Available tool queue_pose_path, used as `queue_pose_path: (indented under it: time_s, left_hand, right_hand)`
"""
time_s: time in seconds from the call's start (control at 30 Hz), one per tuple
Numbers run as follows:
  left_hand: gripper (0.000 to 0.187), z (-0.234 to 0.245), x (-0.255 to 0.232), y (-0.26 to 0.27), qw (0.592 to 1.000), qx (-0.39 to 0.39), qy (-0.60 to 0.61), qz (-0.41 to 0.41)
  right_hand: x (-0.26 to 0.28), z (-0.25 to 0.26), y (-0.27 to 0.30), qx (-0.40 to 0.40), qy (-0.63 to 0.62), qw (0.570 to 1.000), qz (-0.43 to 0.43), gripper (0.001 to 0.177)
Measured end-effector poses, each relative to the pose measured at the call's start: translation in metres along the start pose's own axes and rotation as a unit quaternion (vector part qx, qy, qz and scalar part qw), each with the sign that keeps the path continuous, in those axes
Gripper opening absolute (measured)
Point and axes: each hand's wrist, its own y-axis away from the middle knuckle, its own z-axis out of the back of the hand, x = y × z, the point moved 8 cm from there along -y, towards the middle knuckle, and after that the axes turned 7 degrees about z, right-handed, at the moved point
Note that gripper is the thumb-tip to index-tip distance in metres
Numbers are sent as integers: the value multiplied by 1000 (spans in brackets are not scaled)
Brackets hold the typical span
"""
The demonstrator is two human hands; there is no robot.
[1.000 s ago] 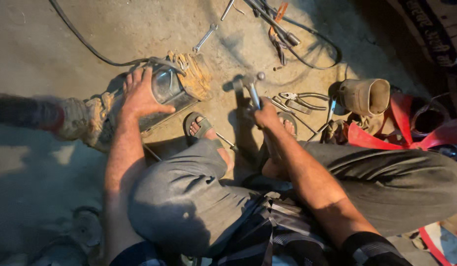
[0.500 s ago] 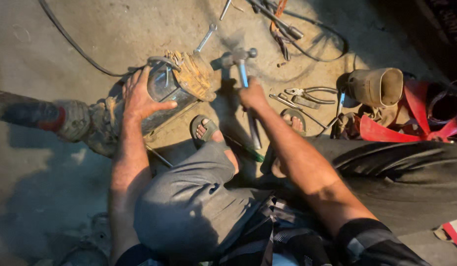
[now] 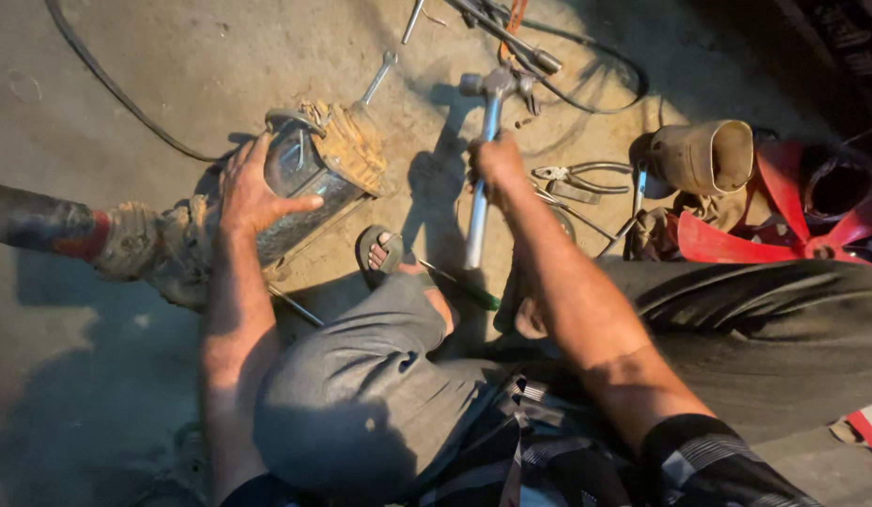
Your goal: The person sits on the floor and uses a wrench and hammer to loosen and remove bolts from a cylindrical motor housing. They repeatedly strike the housing and adjust the bolts with the wrench throughout the clip.
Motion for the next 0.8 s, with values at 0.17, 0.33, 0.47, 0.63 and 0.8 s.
queue_pose_path:
  time_s: [0.17,0.33,0.47,0.63,0.8]
  left_hand:
    - [134,1,-1,12,1000,-21,9,-15]
    - [135,3,0,16,1000,-12,8,7]
    - [135,-2,0,4,1000,-19,-5,-5]
    - [134,-4,2,15,999,-33,-9,-16]
    - [133,13,-20,-6,999,-34,7,-32]
  right_hand:
    - [-26,-74,14,158,229,955,98,26]
    - [-22,-34,1,142,67,987,-30,15]
    - [7,21,-6,-22,-36,999,24,6]
    - [-14,-62,20,148,210,966,18,17]
    - [-28,-68,24,218,151,964,-36,15]
